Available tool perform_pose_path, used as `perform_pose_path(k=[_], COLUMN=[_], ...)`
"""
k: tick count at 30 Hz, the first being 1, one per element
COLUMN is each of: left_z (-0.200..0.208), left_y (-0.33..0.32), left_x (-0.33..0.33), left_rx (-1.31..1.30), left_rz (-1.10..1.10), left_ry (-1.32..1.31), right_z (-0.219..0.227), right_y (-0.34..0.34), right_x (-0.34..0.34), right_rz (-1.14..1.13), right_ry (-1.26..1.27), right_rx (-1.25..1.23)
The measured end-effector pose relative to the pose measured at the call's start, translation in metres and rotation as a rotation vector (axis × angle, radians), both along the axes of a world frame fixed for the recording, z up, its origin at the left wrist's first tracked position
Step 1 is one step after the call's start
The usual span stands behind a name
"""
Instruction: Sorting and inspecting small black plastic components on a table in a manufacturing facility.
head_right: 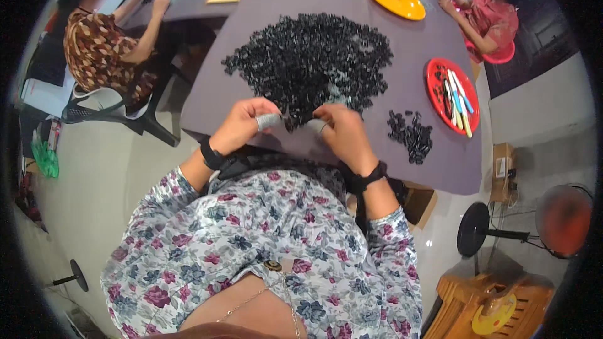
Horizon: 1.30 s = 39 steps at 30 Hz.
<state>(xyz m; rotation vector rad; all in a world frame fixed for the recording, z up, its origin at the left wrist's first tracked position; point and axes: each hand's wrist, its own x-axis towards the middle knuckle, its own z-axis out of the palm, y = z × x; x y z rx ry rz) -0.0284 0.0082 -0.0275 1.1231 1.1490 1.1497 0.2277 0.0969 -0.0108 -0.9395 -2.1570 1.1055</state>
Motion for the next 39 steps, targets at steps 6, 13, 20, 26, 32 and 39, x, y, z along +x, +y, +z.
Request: perform_pose_path(k=[6, 13, 20, 26, 32, 39], left_z=[-0.011, -0.006, -0.003, -0.005, -0.007, -0.008], left_y=[-0.009, -0.012, -0.011, -0.012, -0.011, -0.012], left_x=[0.002, 0.001, -0.001, 0.001, 0.000, -0.002], left_rx=[-0.129, -0.138, -0.136, -0.135, -0.100, -0.110], left_rz=[0.010, 0.006, 0.003, 0.018, 0.025, 0.052], left_ry=[-0.059, -0.080, -0.087, -0.101, -0.082, -0.099], right_z=[-0.001, 0.004, 0.003, 0.000, 0.003, -0.007], right_y=[0.003, -0.012, -0.020, -0.010, -0.024, -0.027], right_x=[0.025, -0.002, -0.034, -0.009, -0.025, -0.051], right_rz=[-0.070, 0.003, 0.165, 0.081, 0.119, 0.167], right_ry=[-0.192, -0.112, -0.154, -0.191, -0.104, -0.215], right_rx=[0.146, 0.122, 0.279, 0.151, 0.175, 0.341])
